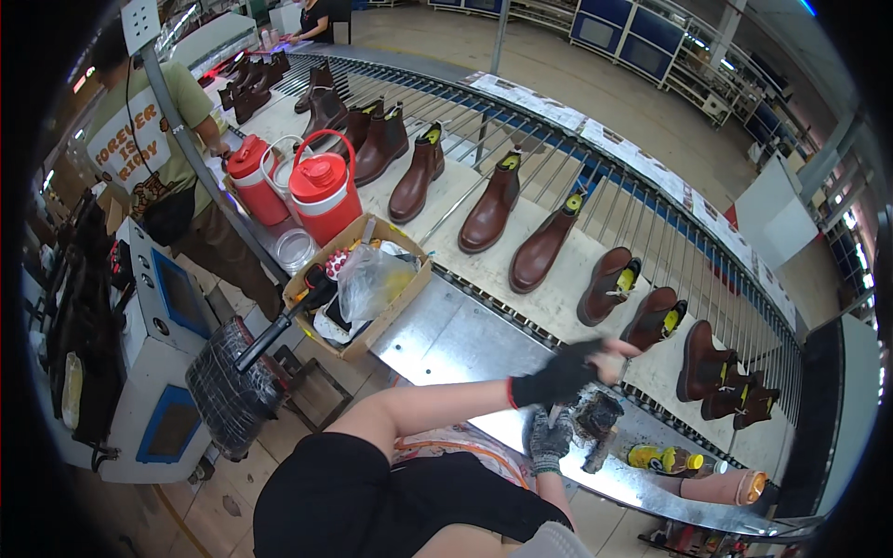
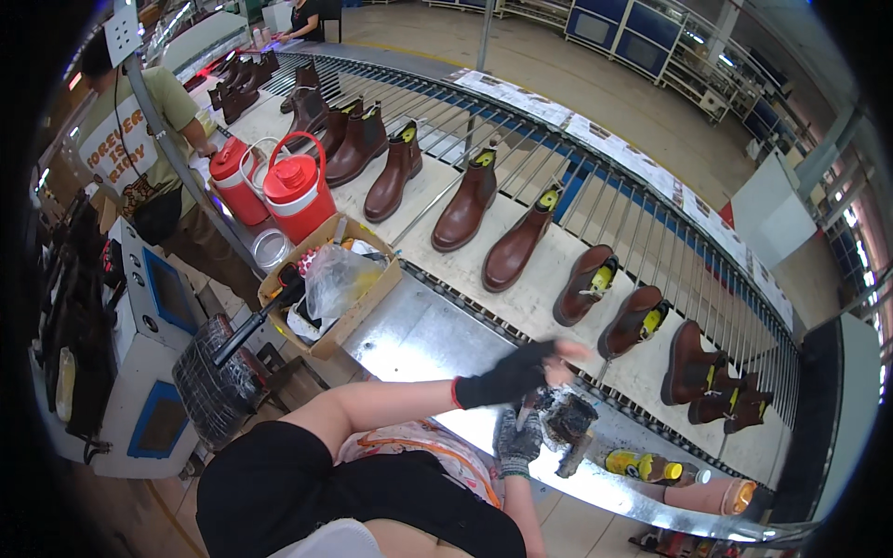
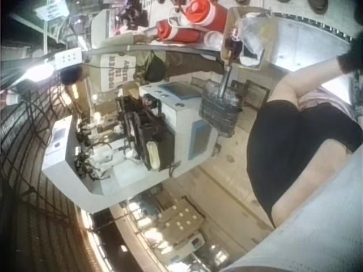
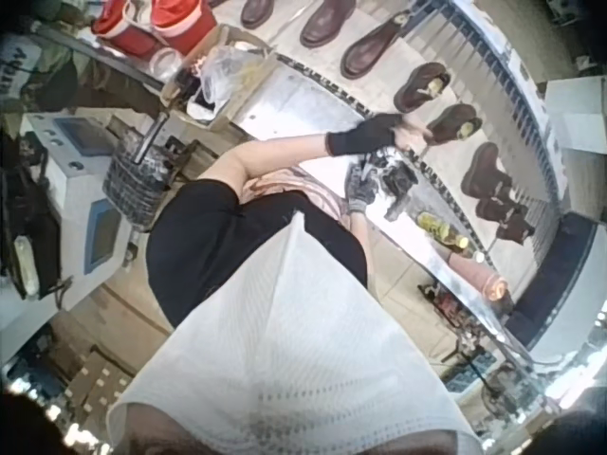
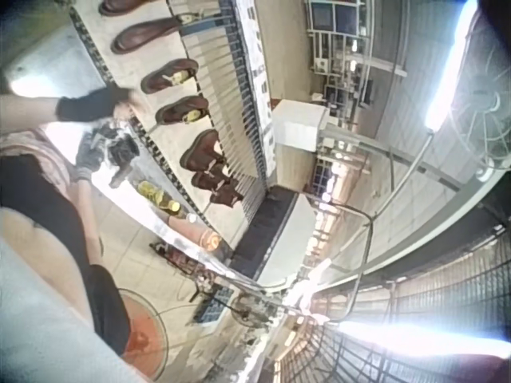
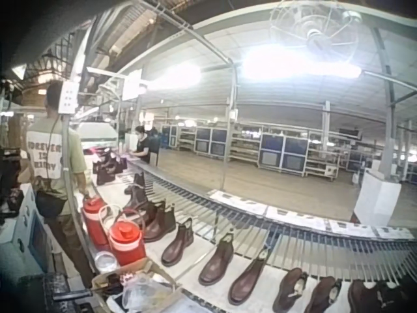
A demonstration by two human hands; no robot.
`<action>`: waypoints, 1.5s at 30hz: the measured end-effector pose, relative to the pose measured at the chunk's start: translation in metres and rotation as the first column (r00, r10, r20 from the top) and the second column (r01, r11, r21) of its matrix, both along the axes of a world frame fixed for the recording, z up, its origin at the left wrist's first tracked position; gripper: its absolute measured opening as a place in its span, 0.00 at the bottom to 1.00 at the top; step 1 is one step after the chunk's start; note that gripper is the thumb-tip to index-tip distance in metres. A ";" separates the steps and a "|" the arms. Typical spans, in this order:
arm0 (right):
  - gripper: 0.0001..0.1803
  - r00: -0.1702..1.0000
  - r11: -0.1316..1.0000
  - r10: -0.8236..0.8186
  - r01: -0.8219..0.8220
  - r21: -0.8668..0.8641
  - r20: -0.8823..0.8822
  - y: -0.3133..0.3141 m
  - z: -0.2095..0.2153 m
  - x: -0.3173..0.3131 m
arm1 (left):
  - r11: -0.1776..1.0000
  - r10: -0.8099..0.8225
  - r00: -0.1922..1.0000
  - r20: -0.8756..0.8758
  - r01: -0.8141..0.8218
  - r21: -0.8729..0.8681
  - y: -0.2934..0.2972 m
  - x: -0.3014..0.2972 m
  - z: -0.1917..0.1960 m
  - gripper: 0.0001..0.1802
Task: The person repeatedly picks up brown leather boots from a conveyor belt, applies a substance with a brush, and wipes the surface with a cloth. They rotate each boot to treat different sides before placing it back on the moving belt. The process is repeated for multiple boots in sequence.
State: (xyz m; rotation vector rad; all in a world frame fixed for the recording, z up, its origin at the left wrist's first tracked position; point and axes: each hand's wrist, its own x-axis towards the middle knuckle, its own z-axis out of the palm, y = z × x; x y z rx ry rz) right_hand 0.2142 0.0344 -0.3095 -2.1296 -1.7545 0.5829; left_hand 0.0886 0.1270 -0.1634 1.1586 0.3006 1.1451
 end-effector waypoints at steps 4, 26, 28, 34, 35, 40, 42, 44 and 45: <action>0.26 0.999 1.000 -0.022 0.022 -0.002 -0.028 0.000 -0.007 -0.001 | 0.823 -0.498 0.817 0.290 0.340 0.455 -0.079 0.013 0.154 0.21; 0.27 0.997 0.998 -0.023 0.027 0.057 -0.073 0.002 -0.023 0.002 | 0.559 -0.814 0.550 0.187 0.652 0.512 -0.113 0.049 0.164 0.18; 0.28 0.997 0.998 -0.021 0.025 0.064 -0.075 0.002 -0.023 0.004 | 0.562 -0.812 0.554 0.184 0.654 0.507 -0.114 0.050 0.163 0.17; 0.28 0.995 0.994 -0.027 0.037 0.099 -0.097 0.000 -0.030 0.005 | 0.542 -0.826 0.550 0.121 0.717 0.438 -0.113 0.042 0.157 0.17; 0.28 0.995 0.994 -0.026 0.036 0.106 -0.101 0.000 -0.031 0.004 | 0.548 -0.824 0.557 0.110 0.732 0.405 -0.112 0.041 0.156 0.17; 0.29 0.996 0.997 -0.025 0.031 0.064 -0.086 0.003 -0.027 0.007 | 0.552 -0.833 0.549 0.070 0.811 0.196 -0.098 0.023 0.153 0.17; 0.30 0.996 0.999 -0.016 0.020 0.045 -0.088 0.005 -0.025 0.006 | 0.639 -0.761 0.562 0.324 0.737 0.222 -0.095 -0.003 0.158 0.19; 0.30 0.995 1.000 -0.011 0.013 0.023 -0.096 0.006 -0.024 0.006 | 0.745 -0.650 0.535 0.540 0.588 0.315 -0.093 -0.024 0.168 0.22; 0.31 0.995 1.000 -0.014 0.015 0.006 -0.098 0.004 -0.024 0.007 | 0.801 -0.587 0.520 0.621 0.484 0.352 -0.092 -0.032 0.173 0.22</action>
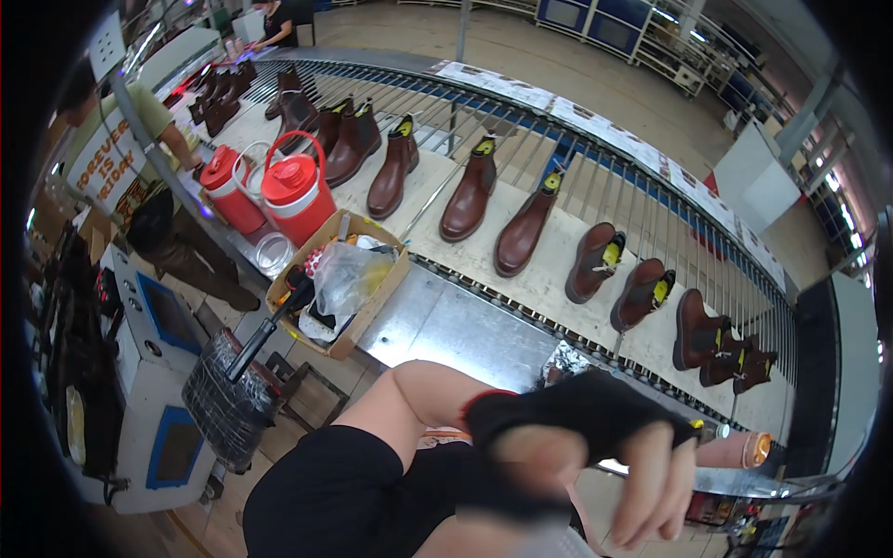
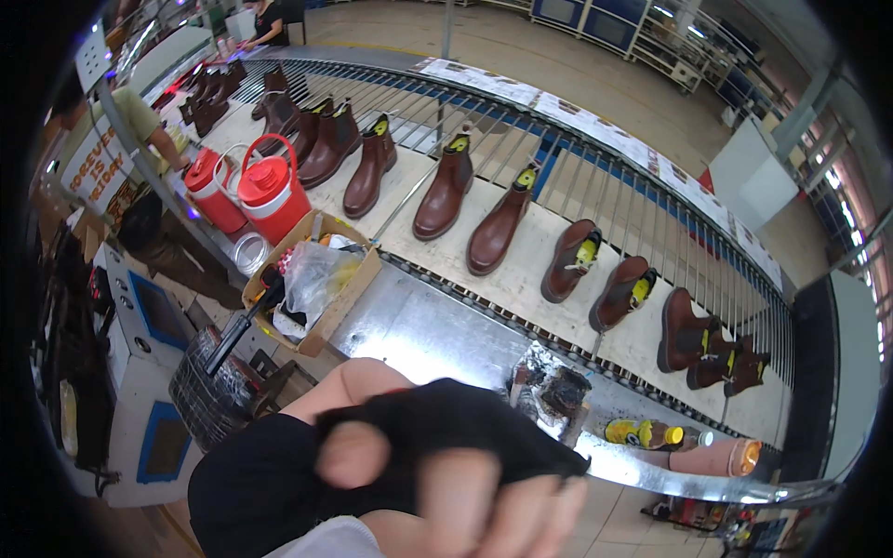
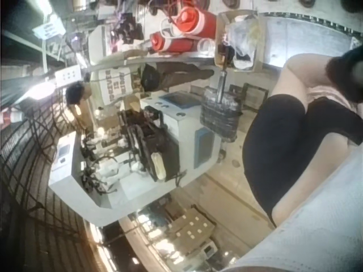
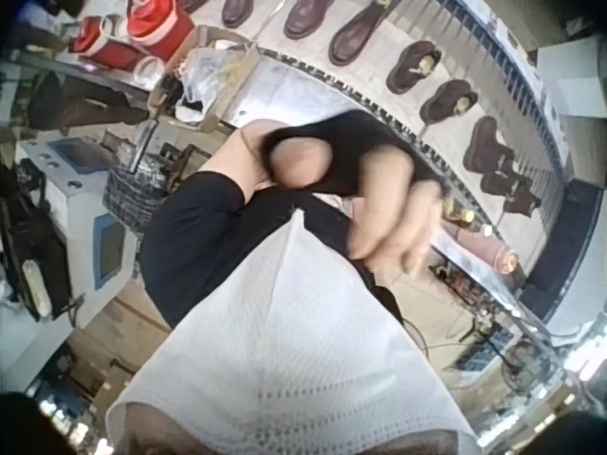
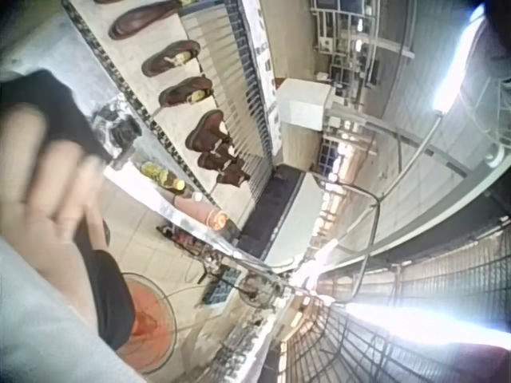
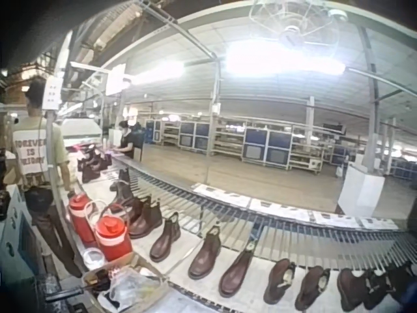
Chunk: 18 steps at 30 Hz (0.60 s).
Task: The person repeatedly picks up brown leather boots from a conveyor belt, applies a substance with a brush, and wipes the surface with a cloth. They rotate each boot to treat different sides before placing it back on the moving belt. The process is repeated for multiple boots in sequence.
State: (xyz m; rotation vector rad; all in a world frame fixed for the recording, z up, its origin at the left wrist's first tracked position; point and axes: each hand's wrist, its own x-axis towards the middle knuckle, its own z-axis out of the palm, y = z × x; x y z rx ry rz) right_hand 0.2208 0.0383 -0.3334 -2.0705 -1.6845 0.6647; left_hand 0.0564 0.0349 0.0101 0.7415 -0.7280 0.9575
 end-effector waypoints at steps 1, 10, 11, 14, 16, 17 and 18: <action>0.31 1.000 1.000 -0.004 0.004 -0.012 -0.001 -0.001 0.001 0.001 | 0.989 0.145 0.985 0.091 -0.147 0.016 -0.001 -0.002 0.008 0.20; 0.31 0.992 1.000 -0.029 0.030 0.003 -0.122 -0.003 0.015 -0.016 | 0.924 0.380 0.923 -0.057 -0.375 0.075 0.031 -0.005 0.003 0.17; 0.31 0.992 0.996 -0.085 0.085 -0.006 -0.092 -0.005 0.021 -0.009 | 0.938 0.341 0.937 -0.070 -0.334 0.095 0.046 0.004 -0.006 0.17; 0.30 0.986 0.991 0.118 -0.110 -0.074 0.116 0.004 0.001 0.005 | 0.763 0.647 0.702 -0.299 -0.589 0.267 0.094 0.009 -0.041 0.14; 0.34 0.994 0.991 0.100 -0.104 0.090 0.042 0.005 0.003 -0.002 | 0.766 0.609 0.623 -0.490 -0.621 0.163 0.118 0.019 -0.066 0.13; 0.36 0.989 0.986 0.134 -0.140 0.092 0.065 0.005 -0.003 0.000 | 0.720 0.649 0.500 -0.574 -0.647 0.251 0.121 0.019 -0.076 0.12; 0.34 0.992 0.985 0.114 -0.121 0.125 0.059 0.005 -0.002 0.004 | 0.719 0.673 0.522 -0.524 -0.628 0.299 0.121 0.022 -0.075 0.12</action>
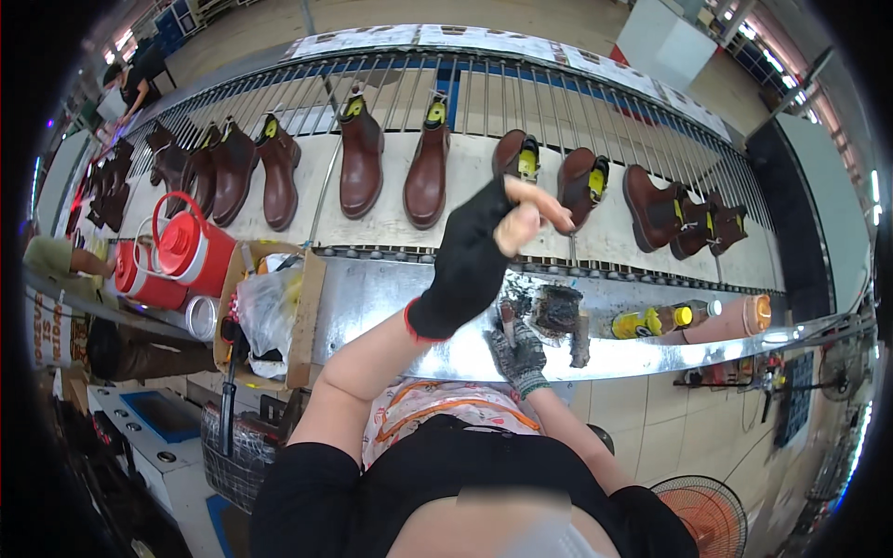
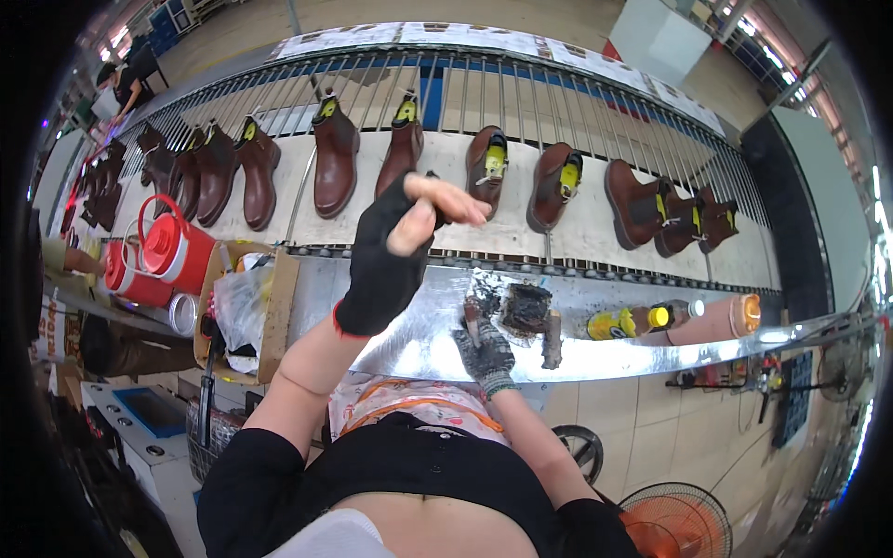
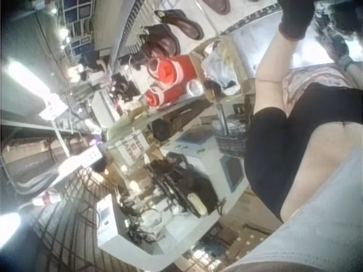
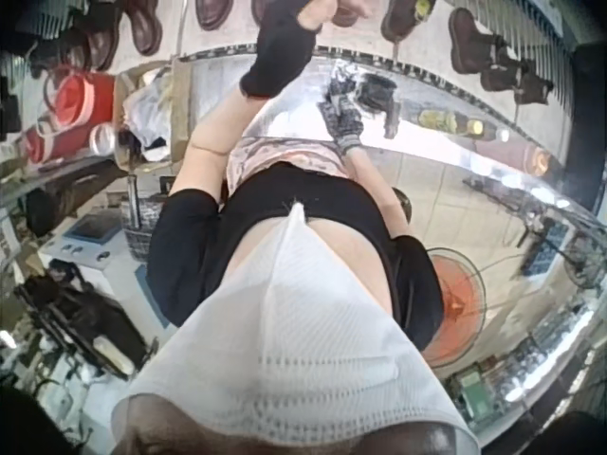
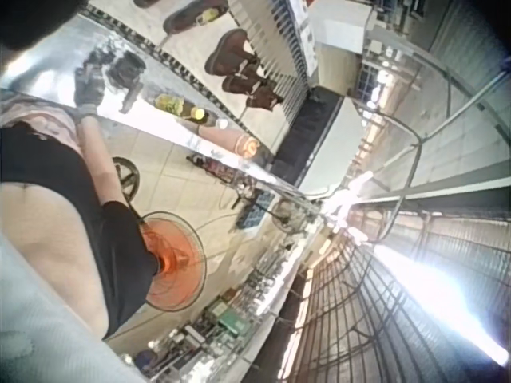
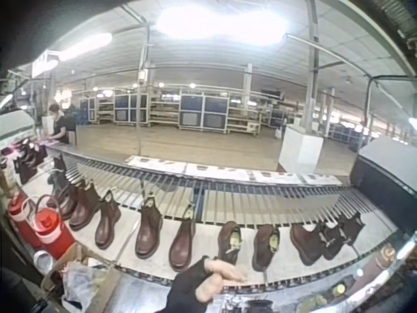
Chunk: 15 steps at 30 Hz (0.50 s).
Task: The person repeatedly picks up brown leather boots from a conveyor belt, applies a substance with a brush, and wipes the surface with a cloth. They rotate each boot to treat different sides before placing it back on the moving belt. The process is repeated for multiple boots in sequence.
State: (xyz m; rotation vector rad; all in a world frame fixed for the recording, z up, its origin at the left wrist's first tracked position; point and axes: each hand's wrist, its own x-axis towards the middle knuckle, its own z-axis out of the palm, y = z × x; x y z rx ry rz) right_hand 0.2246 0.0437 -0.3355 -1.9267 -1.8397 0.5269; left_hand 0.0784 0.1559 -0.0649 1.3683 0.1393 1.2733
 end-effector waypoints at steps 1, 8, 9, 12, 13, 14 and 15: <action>0.32 1.000 1.000 -0.003 0.003 0.021 -0.021 -0.005 0.002 -0.002 | 0.998 -0.013 1.000 -0.006 0.014 0.060 -0.008 -0.001 0.004 0.12; 0.33 0.949 0.951 -0.279 0.251 -0.180 -0.150 -0.014 0.027 -0.009 | 0.905 -0.418 0.902 0.108 0.402 0.139 -0.036 -0.012 0.040 0.15; 0.37 0.985 0.996 -0.011 -0.005 -0.094 -0.174 -0.022 -0.003 0.002 | 0.906 -0.412 0.909 0.068 0.400 0.135 -0.048 -0.015 0.052 0.15; 0.30 0.997 0.992 0.073 -0.076 0.105 0.027 -0.001 -0.009 0.004 | 0.880 -0.466 0.879 0.104 0.448 0.156 -0.054 -0.024 0.051 0.15; 0.30 0.998 0.997 0.069 -0.069 0.024 0.012 -0.004 -0.008 0.002 | 0.871 -0.485 0.868 0.111 0.466 0.156 -0.061 -0.025 0.052 0.15; 0.29 0.998 0.997 0.055 -0.056 -0.049 -0.008 -0.003 -0.005 0.001 | 0.857 -0.511 0.852 0.118 0.493 0.152 -0.068 -0.022 0.053 0.15; 0.29 0.999 0.992 0.038 -0.041 -0.122 -0.027 -0.003 -0.002 0.000 | 0.840 -0.540 0.832 0.127 0.522 0.147 -0.073 -0.019 0.054 0.15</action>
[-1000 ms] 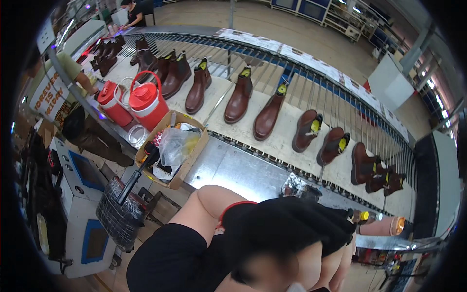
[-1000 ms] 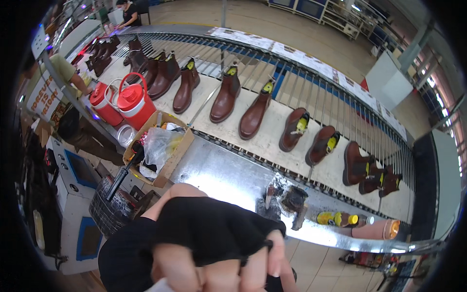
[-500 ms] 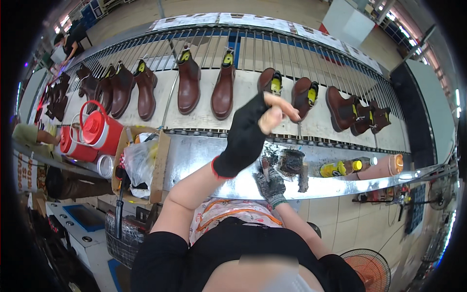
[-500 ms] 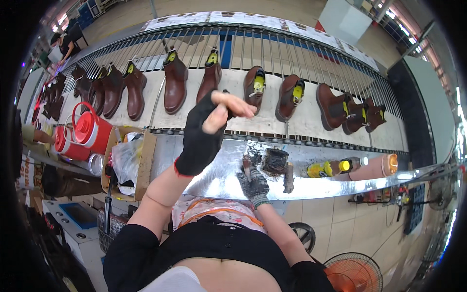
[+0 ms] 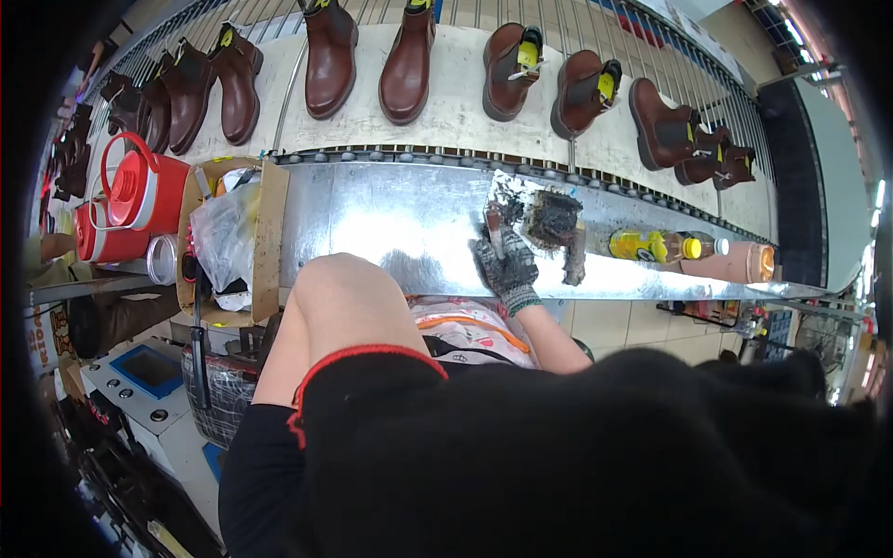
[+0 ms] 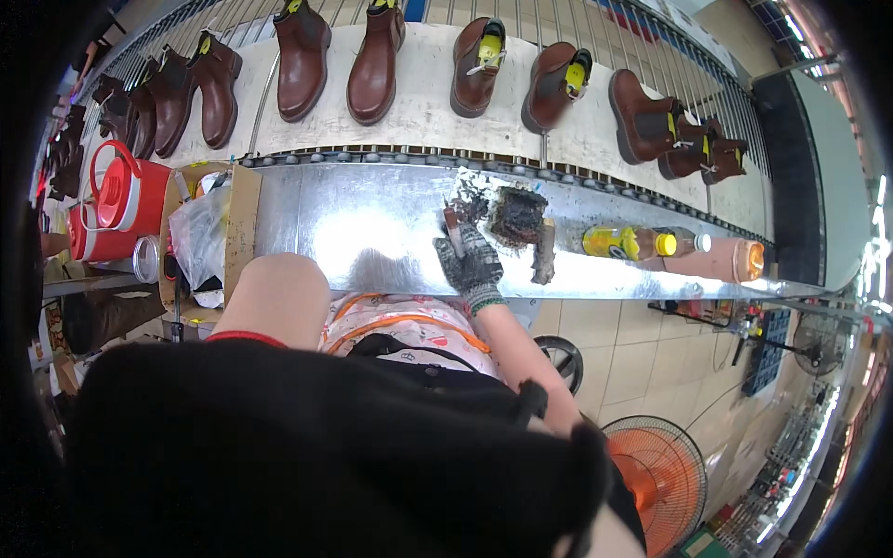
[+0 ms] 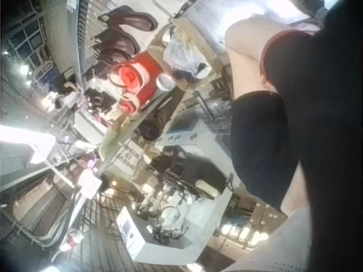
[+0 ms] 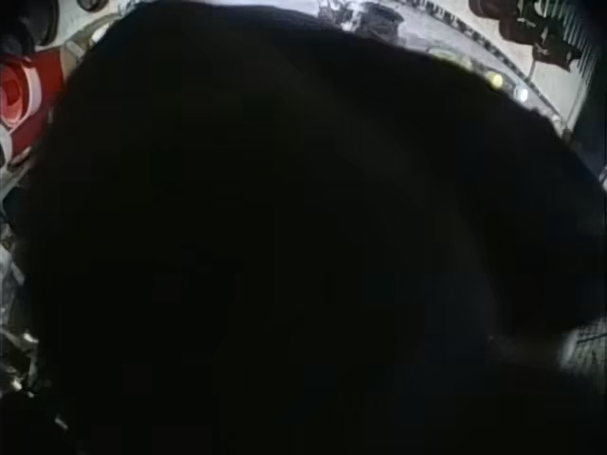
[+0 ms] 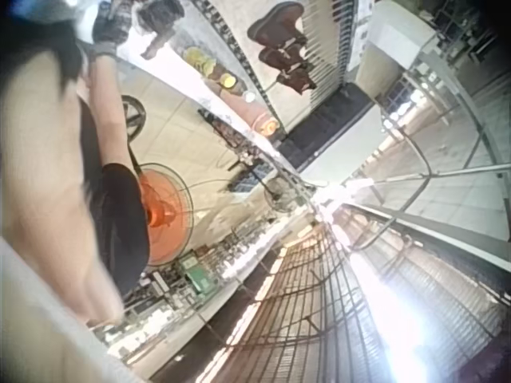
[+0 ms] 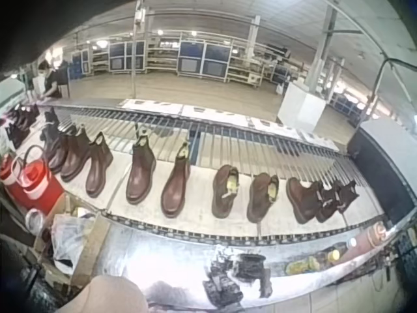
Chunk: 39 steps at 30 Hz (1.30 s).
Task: The person repeatedly picks up brown leather boots from a conveyor belt, applies a substance with a brush, and wipes the surface with a cloth. They rotate each boot to treat different sides before placing it back on the moving belt. The process is repeated for multiple boots in sequence.
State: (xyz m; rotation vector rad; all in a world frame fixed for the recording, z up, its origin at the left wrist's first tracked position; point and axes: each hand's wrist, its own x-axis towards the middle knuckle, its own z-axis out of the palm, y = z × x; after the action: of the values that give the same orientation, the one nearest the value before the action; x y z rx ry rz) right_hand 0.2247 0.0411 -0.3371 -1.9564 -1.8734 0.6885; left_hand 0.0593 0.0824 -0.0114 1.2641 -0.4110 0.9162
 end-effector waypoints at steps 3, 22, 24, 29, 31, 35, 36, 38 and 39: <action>0.28 0.999 1.000 0.007 -0.007 0.007 0.053 0.004 -0.001 -0.001 | 0.997 -0.078 0.996 0.035 0.079 -0.019 -0.023 0.006 0.007 0.15; 0.30 0.999 0.977 0.037 -0.029 0.212 -0.037 -0.003 0.006 0.000 | 1.000 -0.009 0.996 -0.085 0.009 -0.004 -0.030 -0.006 -0.013 0.14; 0.30 0.999 0.996 -0.037 0.036 0.079 0.013 -0.002 0.007 0.006 | 0.999 -0.042 0.996 -0.084 0.042 -0.005 -0.019 -0.004 -0.020 0.14; 0.29 0.999 0.999 -0.012 0.013 -0.034 0.047 0.008 0.017 -0.001 | 0.999 0.047 0.993 -0.111 -0.044 0.022 -0.032 -0.010 -0.012 0.14; 0.28 1.000 0.999 -0.015 0.015 0.029 0.024 0.004 0.009 -0.002 | 0.999 0.050 0.992 -0.119 -0.050 0.000 -0.031 -0.013 -0.015 0.14; 0.27 0.998 0.998 -0.043 0.044 0.042 -0.036 0.001 0.008 -0.006 | 0.997 0.070 0.989 -0.127 -0.069 0.019 -0.030 -0.013 -0.014 0.14; 0.28 0.997 0.997 -0.064 0.062 -0.056 -0.033 0.003 0.013 -0.004 | 0.998 0.067 0.990 -0.126 -0.064 0.023 -0.029 -0.011 -0.014 0.14; 0.28 0.997 0.996 -0.078 0.077 -0.047 -0.013 0.001 -0.003 -0.002 | 0.998 0.064 0.990 -0.127 -0.062 0.022 -0.029 -0.010 -0.014 0.13; 0.29 0.997 0.996 -0.083 0.083 -0.039 -0.001 0.001 -0.002 -0.003 | 0.998 0.064 0.990 -0.124 -0.063 0.014 -0.028 -0.010 -0.014 0.13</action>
State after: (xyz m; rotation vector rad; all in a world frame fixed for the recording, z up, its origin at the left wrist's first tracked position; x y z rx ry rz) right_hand 0.2214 0.0420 -0.3390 -2.0440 -1.7785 0.7076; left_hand 0.0495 0.0541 -0.0253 1.3423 -0.2790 0.8847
